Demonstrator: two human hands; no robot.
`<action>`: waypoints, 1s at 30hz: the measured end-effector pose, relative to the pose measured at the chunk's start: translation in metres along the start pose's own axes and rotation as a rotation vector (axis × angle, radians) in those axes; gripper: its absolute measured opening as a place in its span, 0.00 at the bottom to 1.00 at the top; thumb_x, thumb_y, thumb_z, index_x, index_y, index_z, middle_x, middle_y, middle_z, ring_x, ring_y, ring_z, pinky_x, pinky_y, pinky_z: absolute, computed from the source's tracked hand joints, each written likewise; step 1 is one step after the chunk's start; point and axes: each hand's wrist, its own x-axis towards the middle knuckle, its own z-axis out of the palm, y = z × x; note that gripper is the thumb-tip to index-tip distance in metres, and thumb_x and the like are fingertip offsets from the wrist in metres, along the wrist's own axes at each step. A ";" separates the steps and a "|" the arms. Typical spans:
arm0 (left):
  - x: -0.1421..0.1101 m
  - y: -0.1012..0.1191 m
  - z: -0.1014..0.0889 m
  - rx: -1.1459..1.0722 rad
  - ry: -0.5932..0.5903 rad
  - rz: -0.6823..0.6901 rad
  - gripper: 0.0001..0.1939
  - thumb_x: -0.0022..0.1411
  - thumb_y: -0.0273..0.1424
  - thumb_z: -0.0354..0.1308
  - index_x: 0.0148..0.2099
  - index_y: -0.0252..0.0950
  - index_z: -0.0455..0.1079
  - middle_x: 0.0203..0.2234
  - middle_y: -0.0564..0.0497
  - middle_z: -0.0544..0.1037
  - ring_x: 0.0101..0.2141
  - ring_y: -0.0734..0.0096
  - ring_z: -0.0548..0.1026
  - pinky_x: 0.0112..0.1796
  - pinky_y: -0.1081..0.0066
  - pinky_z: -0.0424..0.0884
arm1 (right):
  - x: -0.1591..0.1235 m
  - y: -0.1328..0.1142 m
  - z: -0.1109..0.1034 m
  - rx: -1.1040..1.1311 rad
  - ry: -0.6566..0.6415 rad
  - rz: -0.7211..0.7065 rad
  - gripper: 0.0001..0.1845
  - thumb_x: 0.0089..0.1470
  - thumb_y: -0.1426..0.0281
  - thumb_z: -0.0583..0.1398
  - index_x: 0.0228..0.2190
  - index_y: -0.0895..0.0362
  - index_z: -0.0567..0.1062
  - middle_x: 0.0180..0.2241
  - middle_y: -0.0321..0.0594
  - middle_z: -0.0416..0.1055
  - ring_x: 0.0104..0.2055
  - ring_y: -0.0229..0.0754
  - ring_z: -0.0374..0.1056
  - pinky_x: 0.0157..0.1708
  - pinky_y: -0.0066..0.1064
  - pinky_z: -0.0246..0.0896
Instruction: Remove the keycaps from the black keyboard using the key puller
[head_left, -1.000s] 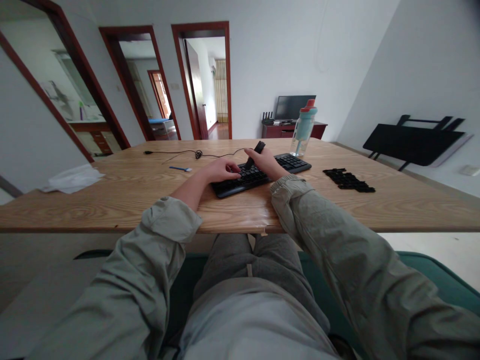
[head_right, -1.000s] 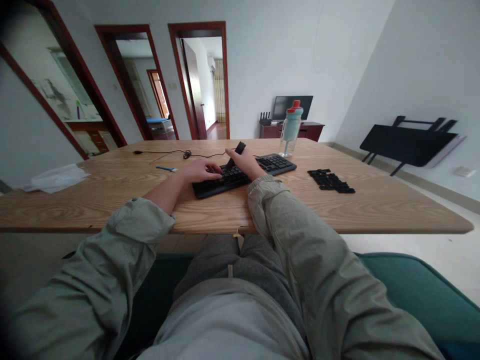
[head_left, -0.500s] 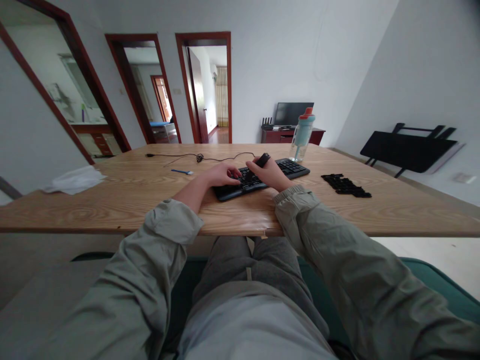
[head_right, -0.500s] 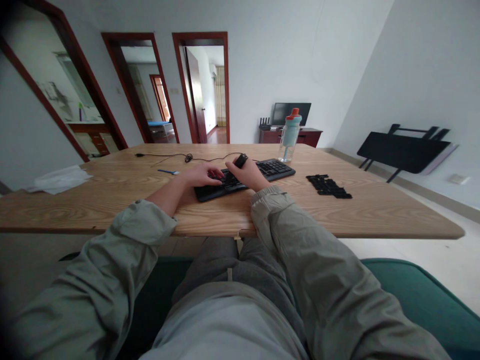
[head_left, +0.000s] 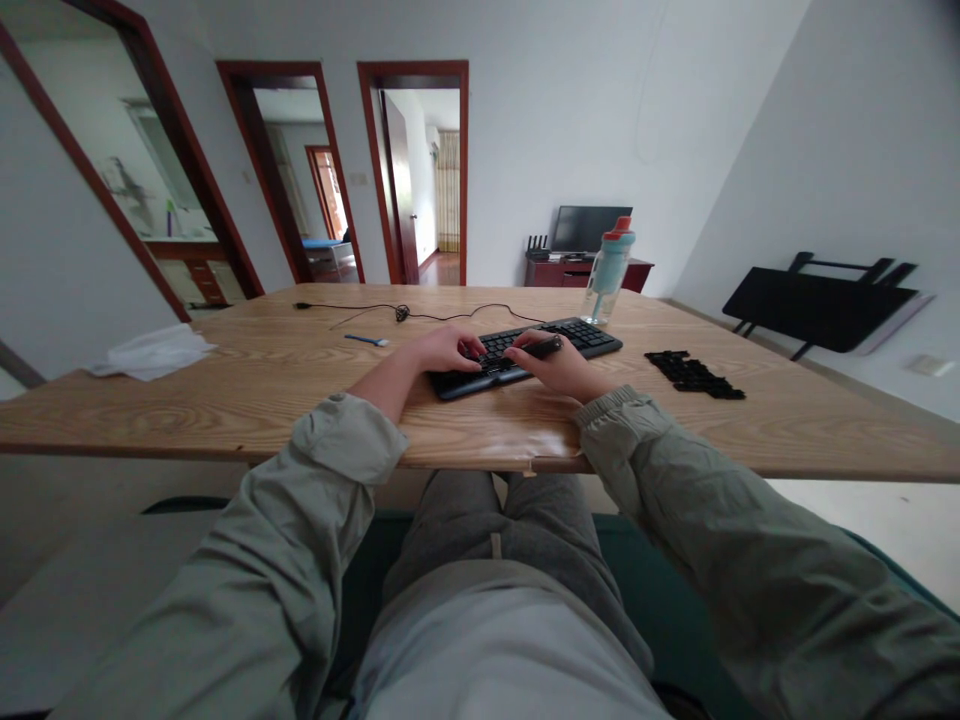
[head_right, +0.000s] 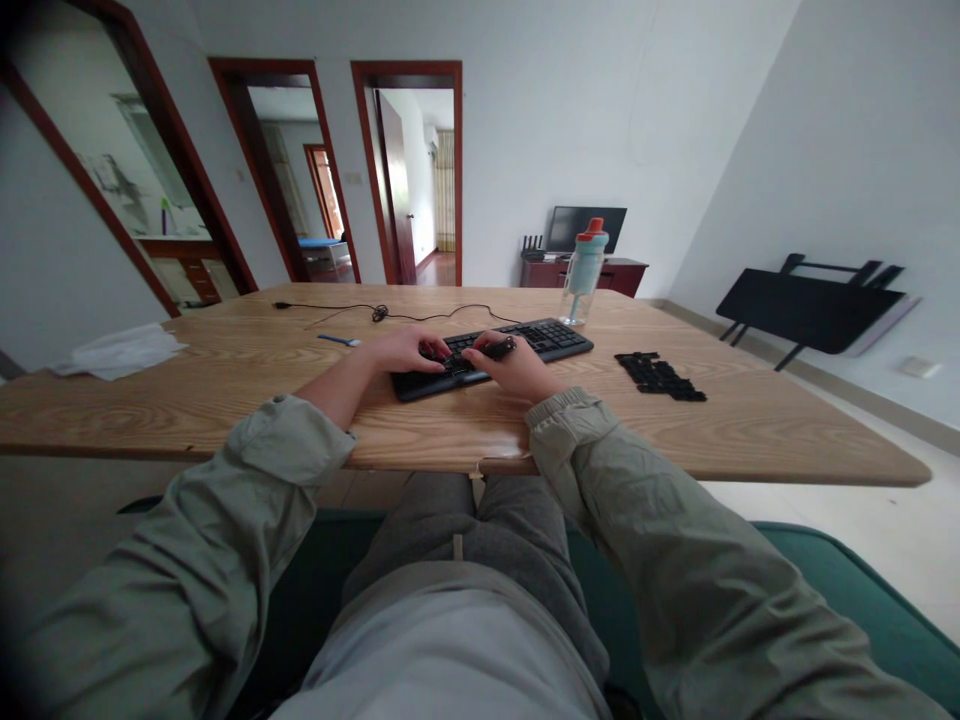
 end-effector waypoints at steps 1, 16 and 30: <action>0.000 -0.001 0.000 0.007 0.005 0.002 0.23 0.52 0.41 0.65 0.49 0.36 0.77 0.40 0.48 0.82 0.39 0.67 0.77 0.39 0.73 0.70 | 0.001 0.001 0.000 0.006 0.000 0.002 0.17 0.56 0.53 0.60 0.32 0.55 0.76 0.28 0.38 0.73 0.31 0.41 0.65 0.34 0.33 0.58; 0.005 -0.020 0.000 0.054 -0.060 0.098 0.24 0.53 0.35 0.63 0.53 0.35 0.75 0.43 0.50 0.81 0.39 0.71 0.77 0.40 0.75 0.70 | -0.021 -0.024 0.009 -0.429 -0.133 -0.338 0.14 0.63 0.60 0.54 0.35 0.55 0.74 0.34 0.43 0.77 0.33 0.41 0.70 0.33 0.30 0.55; 0.002 -0.008 -0.003 0.085 -0.059 0.076 0.23 0.54 0.33 0.63 0.53 0.35 0.75 0.43 0.50 0.81 0.39 0.72 0.77 0.40 0.77 0.70 | -0.006 -0.021 0.025 -0.240 -0.016 -0.227 0.11 0.58 0.61 0.57 0.30 0.56 0.70 0.25 0.36 0.71 0.26 0.37 0.62 0.29 0.29 0.50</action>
